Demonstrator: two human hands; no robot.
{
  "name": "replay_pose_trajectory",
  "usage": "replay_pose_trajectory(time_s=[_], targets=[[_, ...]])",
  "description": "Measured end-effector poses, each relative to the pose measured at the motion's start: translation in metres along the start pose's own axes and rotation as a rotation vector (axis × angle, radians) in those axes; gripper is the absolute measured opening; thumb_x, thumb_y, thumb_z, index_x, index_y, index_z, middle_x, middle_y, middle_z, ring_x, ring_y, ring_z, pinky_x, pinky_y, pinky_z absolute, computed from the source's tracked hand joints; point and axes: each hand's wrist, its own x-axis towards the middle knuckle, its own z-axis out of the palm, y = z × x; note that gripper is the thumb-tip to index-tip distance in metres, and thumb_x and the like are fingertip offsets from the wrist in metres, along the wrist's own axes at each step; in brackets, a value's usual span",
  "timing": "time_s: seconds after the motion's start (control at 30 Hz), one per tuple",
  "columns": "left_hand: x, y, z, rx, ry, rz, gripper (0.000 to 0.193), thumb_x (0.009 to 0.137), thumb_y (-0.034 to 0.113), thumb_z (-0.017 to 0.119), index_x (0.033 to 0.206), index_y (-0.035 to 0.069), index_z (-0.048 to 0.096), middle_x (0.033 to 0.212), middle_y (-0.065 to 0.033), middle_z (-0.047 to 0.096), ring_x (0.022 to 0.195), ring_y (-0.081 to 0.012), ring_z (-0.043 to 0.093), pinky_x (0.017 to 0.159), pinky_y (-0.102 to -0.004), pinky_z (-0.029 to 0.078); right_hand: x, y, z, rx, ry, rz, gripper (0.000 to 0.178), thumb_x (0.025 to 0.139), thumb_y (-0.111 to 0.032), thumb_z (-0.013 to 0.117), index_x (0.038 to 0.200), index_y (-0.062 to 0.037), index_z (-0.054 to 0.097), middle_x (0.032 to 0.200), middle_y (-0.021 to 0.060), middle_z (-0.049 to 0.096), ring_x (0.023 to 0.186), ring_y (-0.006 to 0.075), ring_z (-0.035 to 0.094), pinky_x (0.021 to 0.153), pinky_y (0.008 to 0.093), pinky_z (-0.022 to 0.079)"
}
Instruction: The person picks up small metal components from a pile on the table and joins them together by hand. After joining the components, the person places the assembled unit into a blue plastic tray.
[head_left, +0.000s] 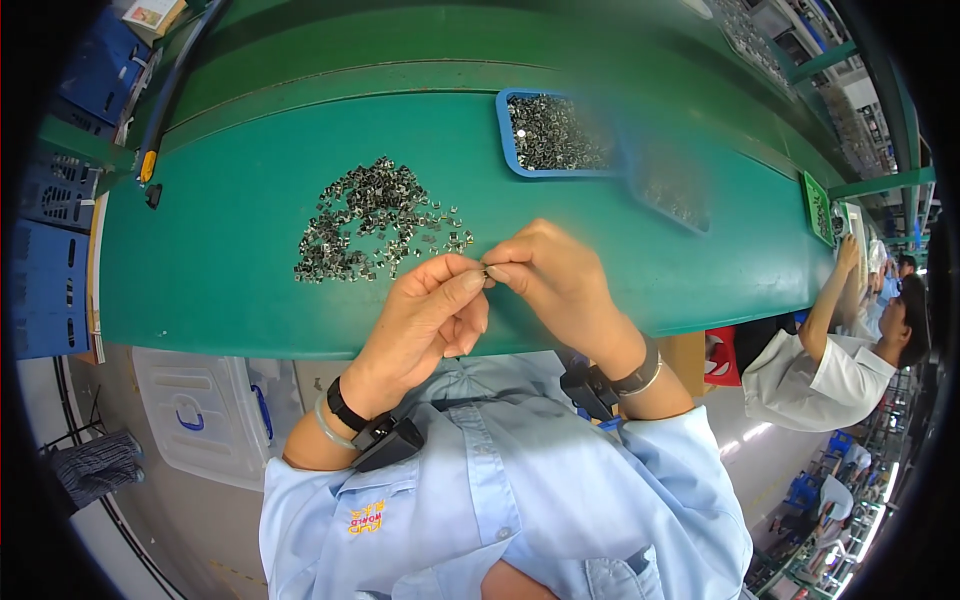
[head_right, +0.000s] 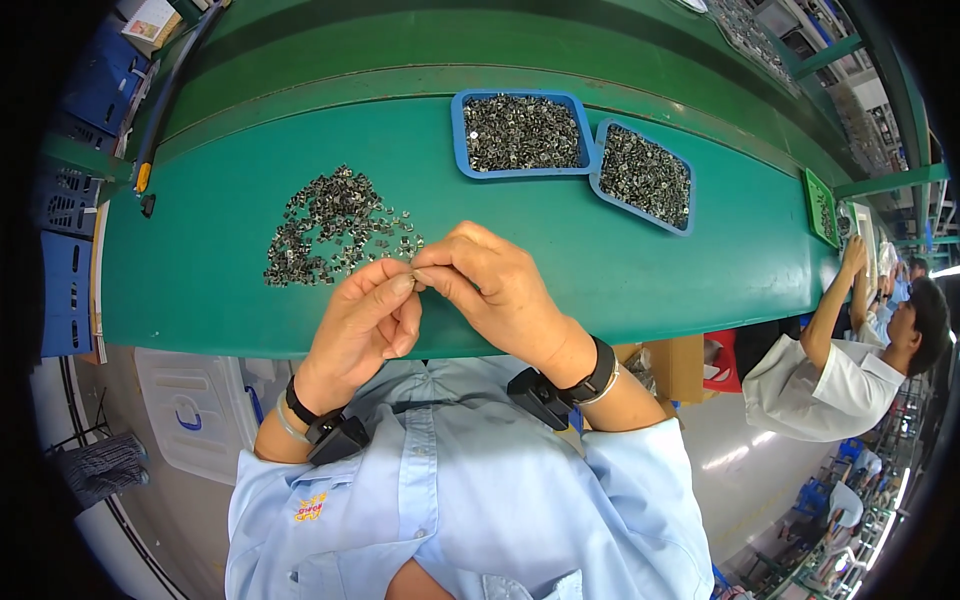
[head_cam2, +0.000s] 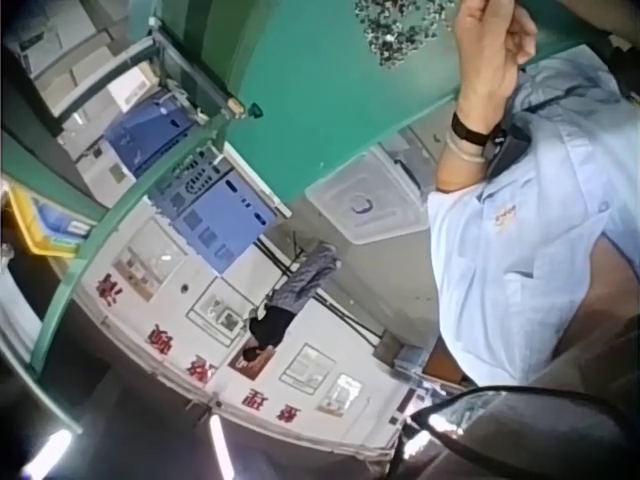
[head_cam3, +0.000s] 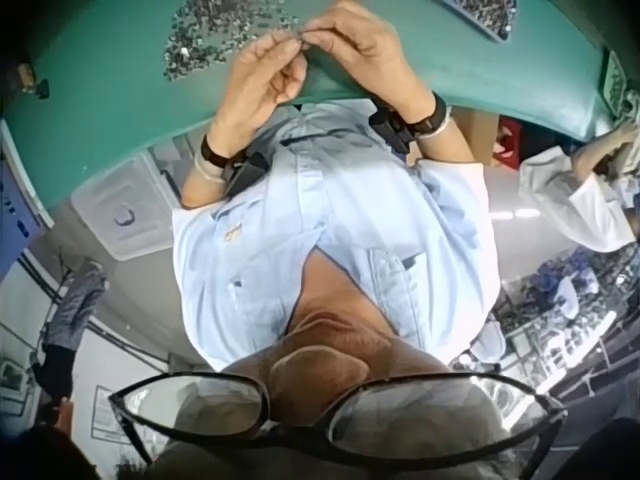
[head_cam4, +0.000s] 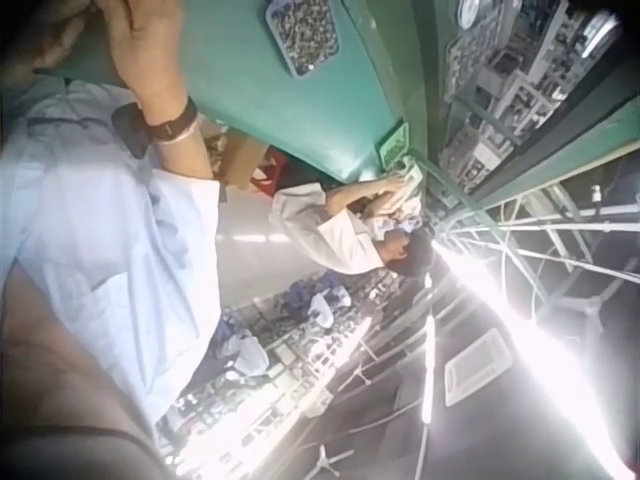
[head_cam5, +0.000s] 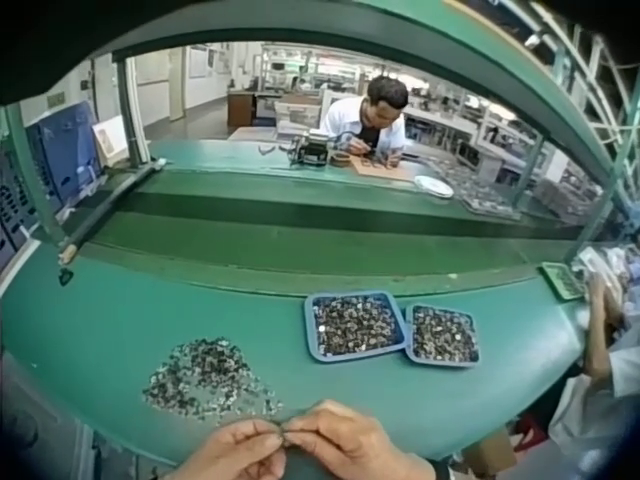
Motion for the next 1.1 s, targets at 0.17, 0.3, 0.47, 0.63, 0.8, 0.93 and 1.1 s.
replay_pose_trajectory(time_s=[0.17, 0.3, 0.47, 0.63, 0.8, 0.93, 1.1], targets=[[-0.001, -0.002, 0.001, 0.038, 0.053, 0.059, 0.016, 0.095, 0.020, 0.053, 0.095, 0.004, 0.054, 0.067, -0.0039, 0.058, 0.050, -0.0075, 0.051, 0.040, -0.0189, 0.032, -0.004, -0.003, 0.002, -0.005, 0.020, 0.032, 0.017, 0.074, -0.001, 0.071, 0.089, -0.0044, 0.063, 0.079, 0.0057, 0.061, 0.071, 0.0195, 0.058, 0.060, 0.0302, 0.047], [-0.001, -0.003, 0.003, 0.152, 0.078, 0.119, 0.016, 0.096, 0.020, 0.052, 0.095, 0.004, 0.054, 0.069, -0.0041, 0.059, 0.051, -0.0072, 0.052, 0.041, -0.0184, 0.033, -0.005, -0.003, 0.003, -0.033, 0.029, -0.006, 0.017, 0.074, 0.000, 0.071, 0.088, -0.0046, 0.063, 0.079, 0.0056, 0.061, 0.070, 0.0197, 0.058, 0.061, 0.0304, 0.047], [-0.003, 0.001, 0.008, 0.123, 0.046, 0.143, 0.016, 0.096, 0.020, 0.051, 0.094, 0.004, 0.053, 0.071, -0.0042, 0.059, 0.052, -0.0070, 0.052, 0.042, -0.0181, 0.035, -0.003, -0.004, 0.003, -0.045, 0.044, -0.051, 0.017, 0.073, -0.001, 0.071, 0.087, -0.0053, 0.062, 0.079, 0.0054, 0.062, 0.071, 0.0202, 0.059, 0.061, 0.0305, 0.047], [-0.002, -0.001, 0.002, 0.145, 0.023, 0.145, 0.016, 0.096, 0.020, 0.051, 0.094, 0.005, 0.053, 0.072, -0.0043, 0.059, 0.053, -0.0072, 0.053, 0.043, -0.0182, 0.036, -0.005, -0.005, 0.007, -0.033, 0.051, -0.052, 0.018, 0.073, -0.001, 0.072, 0.087, -0.0059, 0.062, 0.079, 0.0053, 0.062, 0.071, 0.0204, 0.059, 0.061, 0.0305, 0.047], [0.000, -0.005, -0.001, 0.111, 0.000, 0.162, 0.014, 0.096, 0.020, 0.052, 0.093, 0.006, 0.052, 0.071, -0.0041, 0.059, 0.054, -0.0070, 0.052, 0.044, -0.0183, 0.037, -0.008, -0.006, 0.009, -0.029, 0.055, -0.032, 0.017, 0.073, -0.002, 0.071, 0.087, -0.0060, 0.062, 0.080, 0.0054, 0.061, 0.072, 0.0205, 0.059, 0.062, 0.0304, 0.047], [0.001, -0.011, -0.002, 0.056, -0.010, 0.176, 0.014, 0.096, 0.020, 0.052, 0.093, 0.006, 0.052, 0.071, -0.0034, 0.059, 0.054, -0.0068, 0.052, 0.045, -0.0187, 0.038, -0.012, -0.007, 0.013, 0.016, 0.075, -0.004, 0.018, 0.073, -0.002, 0.072, 0.088, -0.0061, 0.062, 0.081, 0.0056, 0.062, 0.073, 0.0206, 0.059, 0.062, 0.0303, 0.047], [0.003, -0.006, -0.004, 0.115, 0.001, 0.136, 0.013, 0.096, 0.019, 0.052, 0.093, 0.006, 0.052, 0.069, -0.0024, 0.057, 0.053, -0.0064, 0.050, 0.045, -0.0195, 0.038, -0.011, -0.005, 0.011, -0.031, 0.056, 0.014, 0.017, 0.074, -0.002, 0.071, 0.087, -0.0060, 0.062, 0.082, 0.0060, 0.062, 0.074, 0.0207, 0.059, 0.063, 0.0301, 0.047]])
